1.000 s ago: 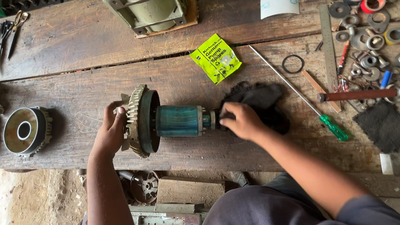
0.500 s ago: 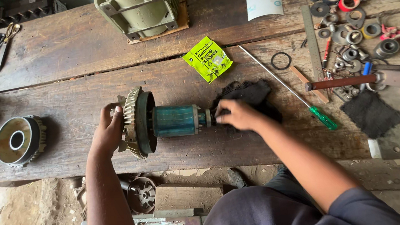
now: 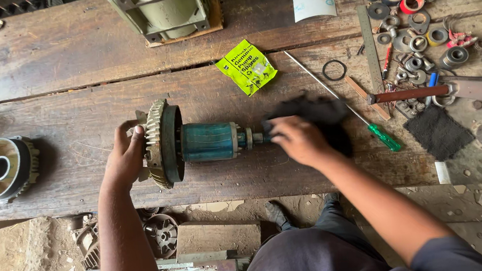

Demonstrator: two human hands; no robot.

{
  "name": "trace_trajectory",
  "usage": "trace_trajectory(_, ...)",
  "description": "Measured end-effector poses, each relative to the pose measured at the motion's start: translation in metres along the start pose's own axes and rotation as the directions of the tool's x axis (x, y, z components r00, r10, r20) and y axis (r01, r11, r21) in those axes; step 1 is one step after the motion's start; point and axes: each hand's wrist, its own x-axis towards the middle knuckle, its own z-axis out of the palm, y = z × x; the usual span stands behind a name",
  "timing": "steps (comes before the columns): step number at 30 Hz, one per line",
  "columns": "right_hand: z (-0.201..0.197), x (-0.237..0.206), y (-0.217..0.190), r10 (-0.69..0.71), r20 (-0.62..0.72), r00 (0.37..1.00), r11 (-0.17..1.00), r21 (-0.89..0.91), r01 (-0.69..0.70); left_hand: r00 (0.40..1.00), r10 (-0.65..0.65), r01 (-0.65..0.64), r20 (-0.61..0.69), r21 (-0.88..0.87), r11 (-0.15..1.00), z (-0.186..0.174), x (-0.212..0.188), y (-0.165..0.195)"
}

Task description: The person stands at a wooden workbench and wipes a water pump rotor and shaft assembly with a black cloth, handling an O-ring and fitting the rotor into a pump housing. They briefly reach toward a parts tray and continue wiping the pump surfaces by hand.

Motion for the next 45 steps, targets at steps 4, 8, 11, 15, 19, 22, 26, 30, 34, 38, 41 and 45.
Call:
trace_trajectory(4, 0.003, 0.002, -0.001, -0.019, 0.170, 0.985, 0.999, -0.023, 0.024, 0.996, -0.094, 0.093, 0.002, 0.041, 0.995, 0.000, 0.004, -0.002)
trace_trajectory(8, 0.008, -0.001, -0.006, -0.067, 0.107, 0.992, 0.996, -0.058, 0.074, 0.997, -0.080, 0.082, -0.021, 0.076, 0.994, 0.002, 0.006, -0.006)
trace_trajectory(11, 0.018, -0.001, -0.011, -0.128, 0.020, 0.992, 0.981, -0.144, 0.130, 0.997, -0.074, 0.074, -0.005, 0.077, 0.994, 0.002, 0.006, -0.005)
trace_trajectory(15, 0.021, 0.003, -0.013, -0.068, 0.107, 0.992, 0.998, 0.016, 0.066, 0.994, -0.108, 0.105, 0.017, 0.107, 0.989, -0.002, 0.008, 0.000)
trace_trajectory(19, 0.028, 0.004, -0.023, 0.045, 0.041, 0.998, 0.999, -0.005, -0.045, 0.987, -0.157, 0.152, 0.035, 0.112, 0.982, -0.002, 0.012, 0.005)
trace_trajectory(22, 0.032, -0.001, -0.026, -0.173, 0.009, 0.985, 0.963, -0.207, 0.171, 0.985, -0.169, 0.162, 0.047, 0.117, 0.980, -0.003, 0.017, 0.004)
trace_trajectory(26, 0.028, -0.002, -0.014, -0.068, 0.092, 0.993, 0.987, -0.136, 0.080, 0.988, -0.153, 0.147, 0.033, 0.146, 0.978, -0.003, 0.018, 0.002)
trace_trajectory(30, 0.024, -0.015, -0.010, -0.164, 0.085, 0.983, 0.968, -0.179, 0.177, 0.988, -0.149, 0.143, 0.029, 0.151, 0.978, -0.002, 0.018, 0.005)
trace_trajectory(34, 0.003, -0.028, 0.007, 0.048, 0.156, 0.987, 0.981, 0.178, -0.076, 0.962, -0.228, 0.225, 0.151, 0.034, 0.974, -0.010, 0.021, 0.001)
trace_trajectory(38, -0.022, -0.034, 0.040, 0.449, 0.241, 0.861, 0.556, 0.679, -0.480, 0.948, -0.125, 0.199, 0.292, -0.238, 0.951, -0.028, 0.014, -0.028)
trace_trajectory(41, -0.030, -0.041, 0.051, 0.515, 0.265, 0.815, 0.332, 0.816, -0.474, 0.965, 0.052, 0.058, 0.259, -0.401, 0.914, -0.022, 0.001, -0.054)
trace_trajectory(45, -0.040, -0.048, 0.048, 0.544, 0.325, 0.773, 0.181, 0.854, -0.487, 0.979, 0.155, -0.071, 0.135, -0.484, 0.872, -0.004, -0.012, -0.073)
